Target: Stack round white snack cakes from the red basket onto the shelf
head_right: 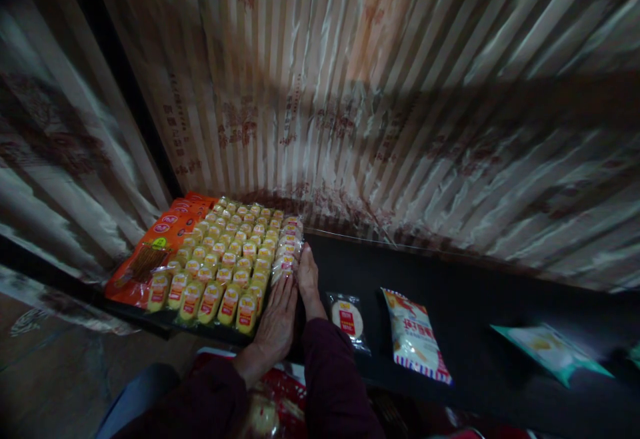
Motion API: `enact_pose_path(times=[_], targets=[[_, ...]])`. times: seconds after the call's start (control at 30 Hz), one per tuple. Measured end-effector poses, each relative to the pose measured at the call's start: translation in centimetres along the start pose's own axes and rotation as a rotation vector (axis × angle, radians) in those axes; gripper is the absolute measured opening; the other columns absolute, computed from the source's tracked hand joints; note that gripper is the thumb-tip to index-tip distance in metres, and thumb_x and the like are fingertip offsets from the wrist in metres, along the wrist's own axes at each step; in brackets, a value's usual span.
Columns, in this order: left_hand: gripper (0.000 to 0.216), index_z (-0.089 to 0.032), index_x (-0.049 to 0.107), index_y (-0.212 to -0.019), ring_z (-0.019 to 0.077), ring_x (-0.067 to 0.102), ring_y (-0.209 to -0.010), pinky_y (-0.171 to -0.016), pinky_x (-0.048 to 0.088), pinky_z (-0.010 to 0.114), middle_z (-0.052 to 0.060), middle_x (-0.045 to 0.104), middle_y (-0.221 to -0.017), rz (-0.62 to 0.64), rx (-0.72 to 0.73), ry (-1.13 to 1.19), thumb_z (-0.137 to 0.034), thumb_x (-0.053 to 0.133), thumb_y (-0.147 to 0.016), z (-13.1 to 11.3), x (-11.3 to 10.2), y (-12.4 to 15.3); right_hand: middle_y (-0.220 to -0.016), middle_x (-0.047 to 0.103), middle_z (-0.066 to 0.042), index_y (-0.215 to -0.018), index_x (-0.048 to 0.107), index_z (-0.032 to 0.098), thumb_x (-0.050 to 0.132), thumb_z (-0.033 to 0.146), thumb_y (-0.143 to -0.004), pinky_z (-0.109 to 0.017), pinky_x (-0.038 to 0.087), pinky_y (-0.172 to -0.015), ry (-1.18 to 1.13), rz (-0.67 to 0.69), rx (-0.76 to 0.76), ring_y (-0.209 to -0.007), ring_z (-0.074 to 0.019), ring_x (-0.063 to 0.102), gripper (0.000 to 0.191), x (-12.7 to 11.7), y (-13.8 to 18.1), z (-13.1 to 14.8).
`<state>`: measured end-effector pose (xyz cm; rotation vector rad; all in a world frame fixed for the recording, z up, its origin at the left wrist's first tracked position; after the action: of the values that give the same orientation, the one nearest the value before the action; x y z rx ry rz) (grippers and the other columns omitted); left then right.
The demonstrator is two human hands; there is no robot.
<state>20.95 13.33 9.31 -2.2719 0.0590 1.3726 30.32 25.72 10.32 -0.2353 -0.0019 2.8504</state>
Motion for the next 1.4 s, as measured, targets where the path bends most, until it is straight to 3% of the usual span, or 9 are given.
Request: enact_pose_path(times=[0.2, 0.43, 0.53, 0.77, 0.9, 1.03, 1.2, 1.4], targets=[[0.075, -0.006, 0.026, -0.150, 0.0293, 0.005, -0.148, -0.119, 0.029, 0.054, 0.018, 0.021, -0.159, 0.000, -0.044, 0.024, 0.002, 0.038, -0.077, -0.3, 0.0, 0.1, -0.144, 0.053, -0.015, -0.136, 0.054, 0.009, 0.027, 0.072, -0.086, -0.038, 0.036, -0.114, -0.016, -0.041, 0.021, -0.135, -0.0251, 0.048, 0.085, 0.0, -2.1, 0.8], [0.074, -0.008, 0.027, -0.150, 0.0295, 0.007, -0.148, -0.118, 0.030, 0.055, 0.017, 0.020, -0.159, 0.026, -0.056, 0.006, 0.003, 0.037, -0.078, 0.2, 1.2, 0.1, -0.112, 0.073, -0.013, -0.133, 0.058, 0.011, 0.035, 0.069, -0.087, -0.035, 0.056, -0.092, -0.124, 0.001, 0.149, -0.111, -0.0264, 0.066, 0.077, 1.6, -4.7, 2.5], [0.075, -0.007, 0.027, -0.151, 0.0290, 0.007, -0.148, -0.120, 0.026, 0.054, 0.016, 0.017, -0.160, 0.057, -0.056, 0.032, 0.003, 0.037, -0.077, 0.3, 1.1, 0.1, -0.115, 0.071, -0.014, -0.133, 0.057, 0.011, 0.036, 0.070, -0.087, -0.033, 0.058, -0.085, -0.138, 0.037, 0.177, -0.104, -0.0254, 0.069, 0.079, 1.9, -4.8, 2.3], [0.079, -0.003, 0.028, -0.149, 0.0312, 0.004, -0.149, -0.121, 0.022, 0.056, 0.019, 0.017, -0.160, 0.070, -0.047, 0.065, 0.000, 0.044, -0.071, -0.4, -0.9, -0.1, -0.139, 0.058, -0.015, -0.133, 0.056, 0.010, 0.030, 0.068, -0.089, -0.035, 0.044, -0.107, -0.081, -0.043, 0.047, -0.130, -0.0235, 0.054, 0.078, 0.3, -3.9, 0.8], [0.068, 0.000, 0.036, -0.144, 0.0302, 0.008, -0.149, -0.121, 0.023, 0.054, 0.022, 0.026, -0.157, 0.046, -0.007, 0.018, 0.000, 0.040, -0.076, -0.6, -1.8, -0.2, -0.141, 0.056, -0.017, -0.134, 0.053, 0.008, 0.025, 0.074, -0.086, -0.034, 0.041, -0.108, -0.043, -0.062, 0.077, -0.132, -0.0224, 0.052, 0.086, -1.2, -1.1, 0.4], [0.063, -0.002, 0.041, -0.142, 0.0296, 0.011, -0.149, -0.119, 0.028, 0.052, 0.020, 0.029, -0.157, -0.019, 0.068, -0.036, -0.003, 0.041, -0.079, -0.9, -2.6, 0.8, -0.141, 0.055, -0.018, -0.132, 0.054, 0.009, 0.029, 0.074, -0.085, -0.036, 0.041, -0.108, -0.111, -0.129, 0.084, -0.130, -0.0239, 0.053, 0.084, -2.3, 3.9, 0.5], [0.053, -0.003, 0.049, -0.136, 0.0273, 0.023, -0.148, -0.117, 0.034, 0.045, 0.018, 0.039, -0.152, -0.019, 0.168, -0.068, -0.005, 0.037, -0.085, -1.3, -2.8, 4.5, -0.136, 0.059, -0.017, -0.128, 0.058, 0.011, 0.031, 0.065, -0.088, -0.039, 0.040, -0.108, 0.006, -0.179, 0.027, -0.126, -0.0243, 0.055, 0.072, -3.2, 10.5, 0.7], [0.054, -0.006, 0.047, -0.140, 0.0273, 0.031, -0.145, -0.116, 0.033, 0.047, 0.018, 0.043, -0.150, 0.072, 0.166, -0.083, -0.011, 0.040, -0.086, -1.4, -2.7, 9.2, -0.117, 0.070, -0.015, -0.112, 0.068, 0.014, 0.042, 0.048, -0.087, -0.042, 0.044, -0.101, 0.245, -0.178, -0.141, -0.110, -0.0242, 0.063, 0.050, -5.3, 15.1, 2.0]])
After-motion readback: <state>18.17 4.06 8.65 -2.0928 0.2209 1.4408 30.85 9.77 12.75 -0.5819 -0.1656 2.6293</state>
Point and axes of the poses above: each hand's wrist, its own y-axis away from the middle knuckle, its own x-axis out of the palm, z = x × y, the point moved 1 cm from there along -y, towards the middle knuckle
